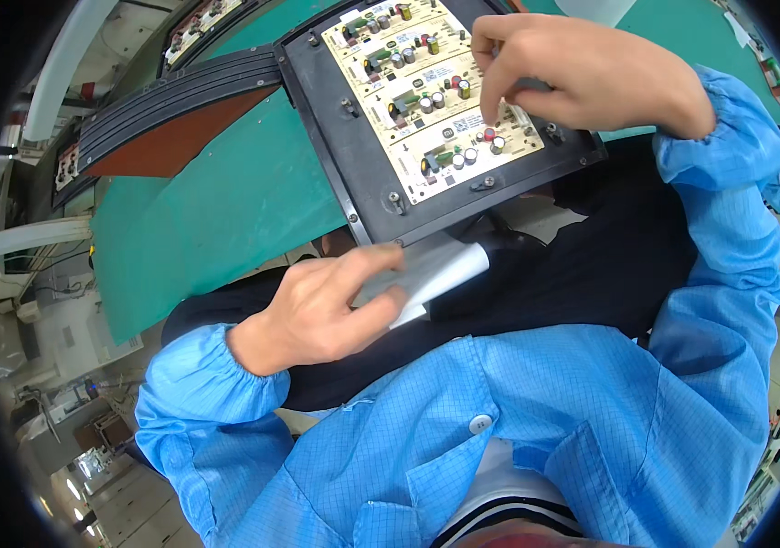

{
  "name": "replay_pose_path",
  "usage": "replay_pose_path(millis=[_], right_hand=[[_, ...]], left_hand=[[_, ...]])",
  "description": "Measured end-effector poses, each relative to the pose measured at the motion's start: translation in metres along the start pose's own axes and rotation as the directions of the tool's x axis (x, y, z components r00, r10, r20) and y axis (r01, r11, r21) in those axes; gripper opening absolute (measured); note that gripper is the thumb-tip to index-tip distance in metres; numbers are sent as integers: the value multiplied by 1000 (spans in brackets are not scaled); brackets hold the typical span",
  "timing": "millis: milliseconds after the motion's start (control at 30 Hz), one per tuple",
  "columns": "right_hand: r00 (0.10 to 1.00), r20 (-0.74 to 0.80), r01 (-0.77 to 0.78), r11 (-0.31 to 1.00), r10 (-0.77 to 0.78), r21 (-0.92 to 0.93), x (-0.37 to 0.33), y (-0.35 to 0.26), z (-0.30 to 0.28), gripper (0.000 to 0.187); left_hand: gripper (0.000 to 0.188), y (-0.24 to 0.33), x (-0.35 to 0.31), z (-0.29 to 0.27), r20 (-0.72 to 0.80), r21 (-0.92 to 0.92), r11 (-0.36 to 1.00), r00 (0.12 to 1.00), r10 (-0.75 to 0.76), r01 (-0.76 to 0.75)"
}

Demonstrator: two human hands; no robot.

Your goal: Applying small identification labels to printed circuit boards placed in an assembly tray.

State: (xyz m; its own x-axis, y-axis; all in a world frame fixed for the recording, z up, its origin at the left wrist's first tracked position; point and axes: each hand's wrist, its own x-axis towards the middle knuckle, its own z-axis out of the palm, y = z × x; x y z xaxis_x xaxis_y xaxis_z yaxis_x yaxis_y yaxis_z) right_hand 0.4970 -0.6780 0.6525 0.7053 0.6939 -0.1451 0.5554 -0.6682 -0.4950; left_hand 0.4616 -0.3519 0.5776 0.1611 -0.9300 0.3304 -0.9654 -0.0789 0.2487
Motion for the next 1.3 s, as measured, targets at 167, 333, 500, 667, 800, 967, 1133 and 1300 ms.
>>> replay_pose_path(millis=[167,333,500,667,800,967,1133,1300], right_hand=[[999,-35,-19,996,16,-85,6,2,-1,21],[985,-146,-100,993,90,-63,21,8,27,31],[968,-208,143,990,-139,5,30,-4,48,24],[958,-255,117,991,-132,-71,34,-15,61,29],[924,-370,61,992,-99,-114,29,-22,47,44],[843,-533,133,988,-69,82,20,-28,8,47],[868,-484,-134,991,114,-8,50,14,-75,30],[841,-448,-448,855,304,-261,90,194,-160,48]], left_hand=[[29,-2,-3,7,-7,-89,993,997,82,-82],[23,-1,-6,14,75,-168,976,985,155,-140],[15,3,-13,31,178,-214,968,969,174,-134],[17,1,-15,36,282,-260,960,943,176,-102],[20,-1,-13,34,291,-305,948,938,189,-97],[17,1,-10,24,313,-273,954,926,210,-125],[13,15,3,10,227,-278,951,953,202,-135],[14,12,3,-9,187,-157,985,977,105,-76]])
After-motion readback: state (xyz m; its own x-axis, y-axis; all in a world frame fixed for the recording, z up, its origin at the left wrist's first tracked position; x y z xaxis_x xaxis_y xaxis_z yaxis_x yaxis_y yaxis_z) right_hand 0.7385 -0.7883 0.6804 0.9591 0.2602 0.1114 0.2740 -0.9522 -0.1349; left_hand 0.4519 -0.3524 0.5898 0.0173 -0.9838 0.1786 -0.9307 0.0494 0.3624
